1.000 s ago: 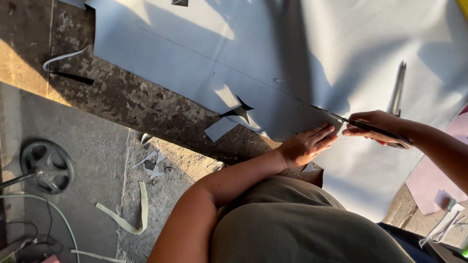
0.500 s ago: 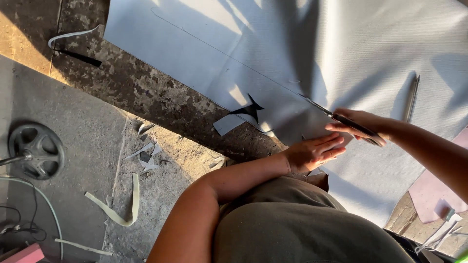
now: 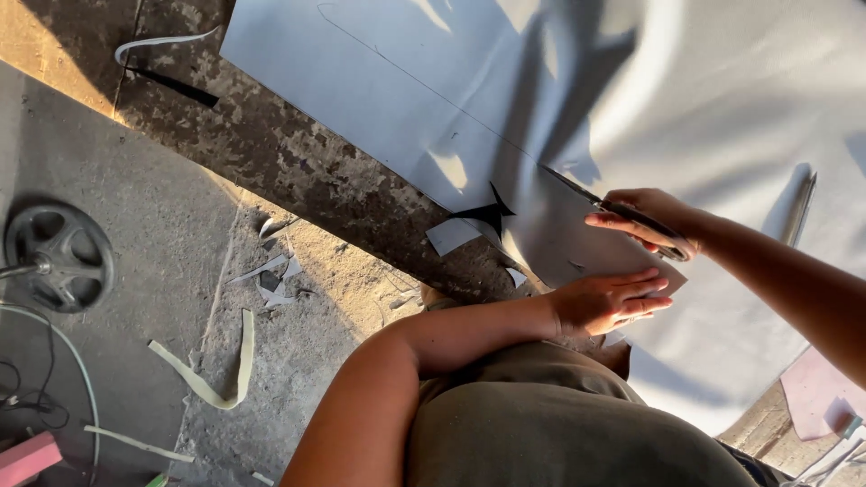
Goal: Measuring fabric with a ruler, marking it with a pen, and cutting it with scissors on a workbench.
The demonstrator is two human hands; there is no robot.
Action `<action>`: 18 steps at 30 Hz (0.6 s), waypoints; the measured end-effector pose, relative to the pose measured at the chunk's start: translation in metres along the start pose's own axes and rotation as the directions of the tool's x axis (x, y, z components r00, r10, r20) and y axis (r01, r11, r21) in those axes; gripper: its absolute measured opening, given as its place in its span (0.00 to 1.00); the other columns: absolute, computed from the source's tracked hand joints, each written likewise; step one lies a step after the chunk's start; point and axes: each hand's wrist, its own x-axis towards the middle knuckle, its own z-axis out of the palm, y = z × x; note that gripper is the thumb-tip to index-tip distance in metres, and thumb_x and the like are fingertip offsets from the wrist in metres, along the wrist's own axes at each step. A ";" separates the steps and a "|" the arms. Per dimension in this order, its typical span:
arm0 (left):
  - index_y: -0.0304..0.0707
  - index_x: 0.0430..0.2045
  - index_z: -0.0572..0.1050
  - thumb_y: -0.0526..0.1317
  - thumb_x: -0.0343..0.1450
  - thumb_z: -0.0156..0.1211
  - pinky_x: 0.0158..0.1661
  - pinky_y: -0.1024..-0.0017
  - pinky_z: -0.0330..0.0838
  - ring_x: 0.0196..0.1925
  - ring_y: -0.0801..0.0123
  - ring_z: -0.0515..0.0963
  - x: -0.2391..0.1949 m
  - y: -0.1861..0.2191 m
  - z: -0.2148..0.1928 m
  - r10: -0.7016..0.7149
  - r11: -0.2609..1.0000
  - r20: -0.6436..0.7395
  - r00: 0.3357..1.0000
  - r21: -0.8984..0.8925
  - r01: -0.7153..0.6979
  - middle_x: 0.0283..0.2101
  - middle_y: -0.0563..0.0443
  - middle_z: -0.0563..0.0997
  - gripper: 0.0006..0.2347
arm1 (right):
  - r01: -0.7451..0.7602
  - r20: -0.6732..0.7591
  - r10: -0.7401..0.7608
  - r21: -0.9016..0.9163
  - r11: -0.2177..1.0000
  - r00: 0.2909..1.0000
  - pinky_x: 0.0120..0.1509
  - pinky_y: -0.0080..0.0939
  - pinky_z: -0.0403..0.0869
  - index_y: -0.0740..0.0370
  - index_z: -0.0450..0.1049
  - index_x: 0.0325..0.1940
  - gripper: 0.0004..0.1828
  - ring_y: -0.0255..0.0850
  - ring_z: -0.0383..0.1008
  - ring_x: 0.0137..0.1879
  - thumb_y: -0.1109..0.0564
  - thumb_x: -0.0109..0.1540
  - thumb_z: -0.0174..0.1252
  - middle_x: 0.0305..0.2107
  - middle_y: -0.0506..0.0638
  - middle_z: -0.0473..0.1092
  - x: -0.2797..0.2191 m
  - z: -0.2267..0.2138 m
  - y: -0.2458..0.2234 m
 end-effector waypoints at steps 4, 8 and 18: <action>0.45 0.63 0.70 0.39 0.75 0.64 0.69 0.67 0.71 0.72 0.51 0.71 -0.007 0.005 0.010 -0.006 0.983 0.064 0.998 -0.183 0.017 0.67 0.38 0.73 0.20 | 0.029 0.033 -0.027 -0.057 0.998 0.999 0.28 0.47 0.68 0.61 0.73 0.49 0.31 0.52 0.71 0.21 0.32 0.60 0.64 0.26 0.66 0.68 0.016 0.005 -0.020; 0.50 0.65 0.68 0.43 0.77 0.60 0.67 0.67 0.77 0.72 0.53 0.72 -0.002 0.008 -0.007 -0.051 0.970 0.053 0.997 -0.233 0.062 0.67 0.43 0.74 0.19 | 0.055 0.006 -0.054 -0.011 0.998 0.998 0.23 0.41 0.64 0.62 0.75 0.44 0.25 0.49 0.67 0.15 0.37 0.62 0.65 0.19 0.61 0.66 0.028 0.014 -0.039; 0.59 0.66 0.67 0.43 0.77 0.62 0.68 0.66 0.78 0.74 0.52 0.71 -0.014 0.013 0.003 -0.049 0.917 0.100 0.994 -0.391 0.085 0.70 0.46 0.71 0.21 | 0.064 -0.015 -0.063 0.091 0.994 0.998 0.24 0.41 0.61 0.63 0.74 0.43 0.21 0.47 0.63 0.16 0.42 0.65 0.63 0.20 0.61 0.65 0.034 0.033 -0.103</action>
